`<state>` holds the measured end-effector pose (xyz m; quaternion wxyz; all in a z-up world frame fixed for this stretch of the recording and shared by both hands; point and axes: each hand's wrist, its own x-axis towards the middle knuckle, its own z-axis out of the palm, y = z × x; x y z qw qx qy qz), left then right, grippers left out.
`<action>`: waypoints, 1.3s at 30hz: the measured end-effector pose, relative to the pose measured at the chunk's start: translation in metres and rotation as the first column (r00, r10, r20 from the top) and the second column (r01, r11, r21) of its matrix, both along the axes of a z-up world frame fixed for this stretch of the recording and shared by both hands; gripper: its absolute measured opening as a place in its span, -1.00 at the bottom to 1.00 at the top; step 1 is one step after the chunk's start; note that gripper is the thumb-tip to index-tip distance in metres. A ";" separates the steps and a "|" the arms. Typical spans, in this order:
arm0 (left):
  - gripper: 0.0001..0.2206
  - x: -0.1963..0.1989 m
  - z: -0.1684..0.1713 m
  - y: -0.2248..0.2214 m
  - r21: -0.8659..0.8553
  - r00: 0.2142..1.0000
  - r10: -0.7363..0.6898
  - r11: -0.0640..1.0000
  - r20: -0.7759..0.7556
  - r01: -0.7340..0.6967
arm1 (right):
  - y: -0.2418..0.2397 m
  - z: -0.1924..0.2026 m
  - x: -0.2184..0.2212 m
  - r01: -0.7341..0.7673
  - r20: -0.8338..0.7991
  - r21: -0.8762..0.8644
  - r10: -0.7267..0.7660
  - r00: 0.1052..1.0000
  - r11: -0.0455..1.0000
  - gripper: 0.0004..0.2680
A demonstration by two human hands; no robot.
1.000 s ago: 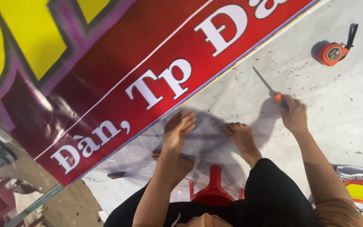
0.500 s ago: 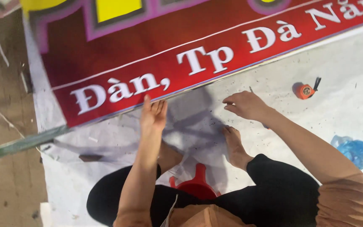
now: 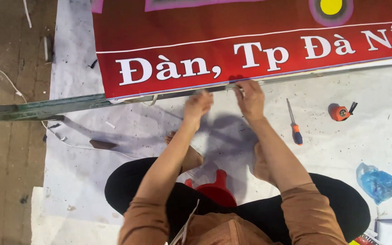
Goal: Securing a large printed banner to a metal frame by tucking the edges and using a manual screwdriver
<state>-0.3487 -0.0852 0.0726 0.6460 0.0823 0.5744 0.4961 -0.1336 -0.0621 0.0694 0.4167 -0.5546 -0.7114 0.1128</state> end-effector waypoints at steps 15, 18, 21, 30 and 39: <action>-0.72 -0.044 0.007 0.049 0.024 -0.300 0.603 0.469 -0.739 0.883 | 0.045 -0.020 -0.011 -0.136 0.239 0.374 0.047 0.970 0.918 -0.79; -0.76 -0.045 0.001 0.051 0.084 -0.260 0.631 0.461 -0.731 0.883 | 0.049 -0.027 -0.010 -0.159 0.222 0.356 0.082 0.972 0.921 -0.77; -0.76 -0.046 -0.006 0.050 0.093 -0.267 0.643 0.469 -0.718 0.878 | 0.041 -0.034 -0.020 -0.152 0.231 0.319 0.079 0.970 0.936 -0.78; -0.76 -0.048 -0.003 0.049 0.065 -0.269 0.625 0.457 -0.733 0.887 | -0.003 -0.069 -0.060 0.014 0.503 0.178 -0.103 0.858 0.984 -0.49; -0.75 -0.037 -0.003 0.044 0.096 -0.260 0.602 0.494 -0.755 0.864 | 0.006 -0.070 0.079 0.542 0.462 -0.327 -0.369 0.806 0.774 -0.25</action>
